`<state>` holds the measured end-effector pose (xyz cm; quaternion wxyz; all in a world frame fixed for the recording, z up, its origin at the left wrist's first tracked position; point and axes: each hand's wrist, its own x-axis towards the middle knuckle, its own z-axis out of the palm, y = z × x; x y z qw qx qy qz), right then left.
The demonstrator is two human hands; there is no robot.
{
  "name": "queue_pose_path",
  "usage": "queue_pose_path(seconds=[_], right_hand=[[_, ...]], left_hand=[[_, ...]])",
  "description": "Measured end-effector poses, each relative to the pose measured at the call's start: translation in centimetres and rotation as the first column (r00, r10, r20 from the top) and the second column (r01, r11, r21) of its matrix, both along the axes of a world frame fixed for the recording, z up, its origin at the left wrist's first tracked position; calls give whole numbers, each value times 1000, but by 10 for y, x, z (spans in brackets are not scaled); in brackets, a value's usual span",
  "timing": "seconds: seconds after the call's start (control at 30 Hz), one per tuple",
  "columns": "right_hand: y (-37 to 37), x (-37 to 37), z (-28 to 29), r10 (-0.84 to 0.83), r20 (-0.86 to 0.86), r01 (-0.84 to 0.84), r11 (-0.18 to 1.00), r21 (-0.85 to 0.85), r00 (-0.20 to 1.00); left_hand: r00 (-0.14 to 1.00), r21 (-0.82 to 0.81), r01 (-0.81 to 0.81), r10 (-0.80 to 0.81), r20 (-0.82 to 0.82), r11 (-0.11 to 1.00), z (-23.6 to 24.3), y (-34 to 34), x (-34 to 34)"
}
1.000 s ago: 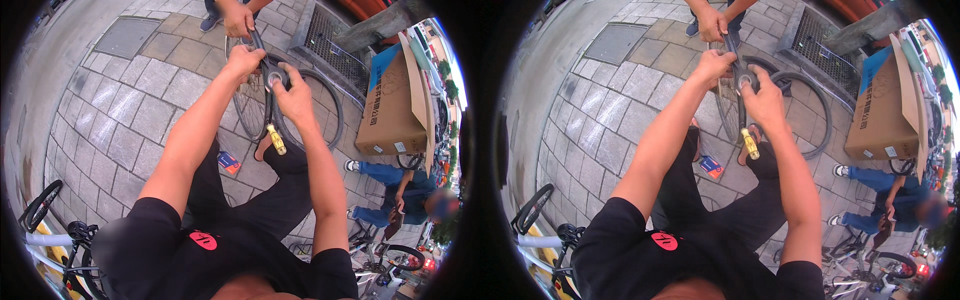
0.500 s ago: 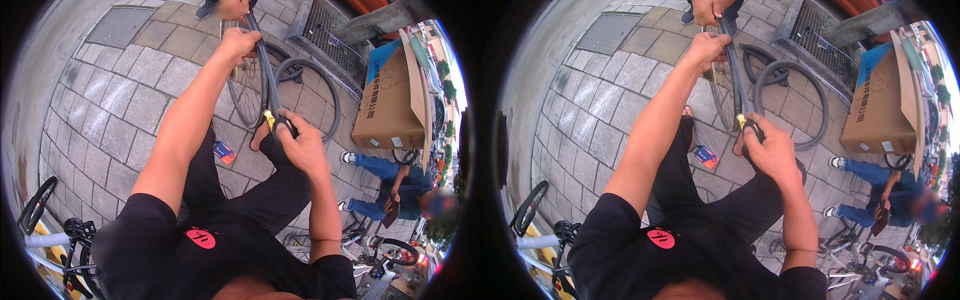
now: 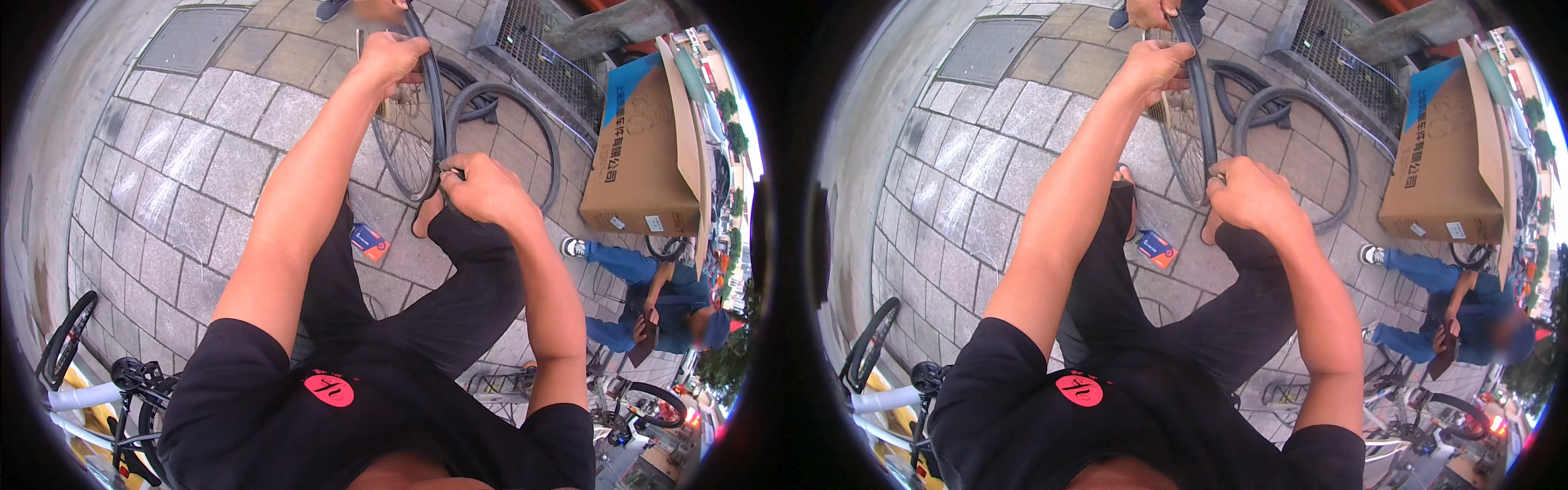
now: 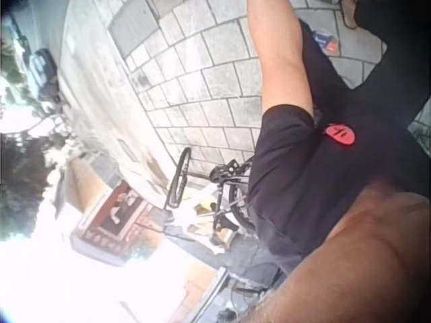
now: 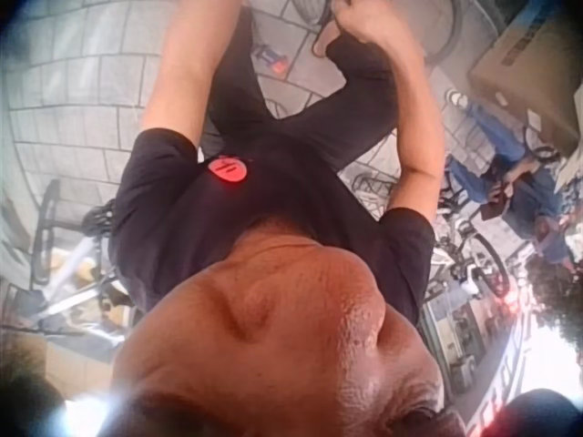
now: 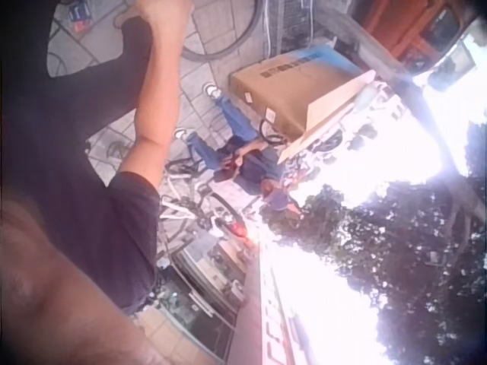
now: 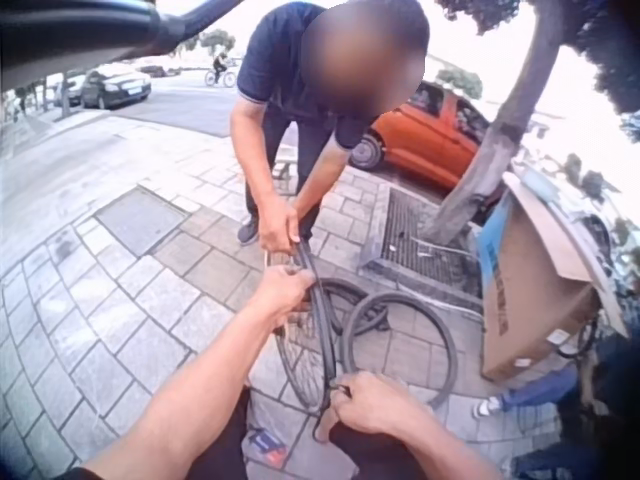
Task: The person removes a bicycle tire from the rim, inspects the inner tube, and uses a tool to manipulate the tire and tube. They then reseat the tire onto the rim and continue adjusting it by hand.
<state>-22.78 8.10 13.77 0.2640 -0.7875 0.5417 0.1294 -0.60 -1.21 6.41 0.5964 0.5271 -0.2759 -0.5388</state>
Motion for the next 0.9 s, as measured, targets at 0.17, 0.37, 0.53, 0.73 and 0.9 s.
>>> queue_pose_path(seconds=[0.17, 0.37, 0.53, 0.73, 0.9], right_hand=[[3, 8, 14, 7, -59, -7, 1000, -2, 998], [-8, 21, 12, -17, -124, 27, 996, 82, 992], [-13, 25, 7, -26, -126, 32, 999, 43, 992], [-9, 29, 16, -5, -123, 16, 996, 90, 992], [-13, 31, 4, 1, -125, 8, 997, 76, 992]], left_hand=[[1000, 15, -16, 16, 9, 1000, -2, -1, 5], [1000, 6, -14, 14, -8, 1000, 1, 4, 5], [999, -17, 29, -29, -22, 999, -4, 1, 11], [999, 17, 4, -5, 36, 1000, -6, 0, 15], [1000, 8, 15, -15, -1, 1000, -5, 1, 13]])
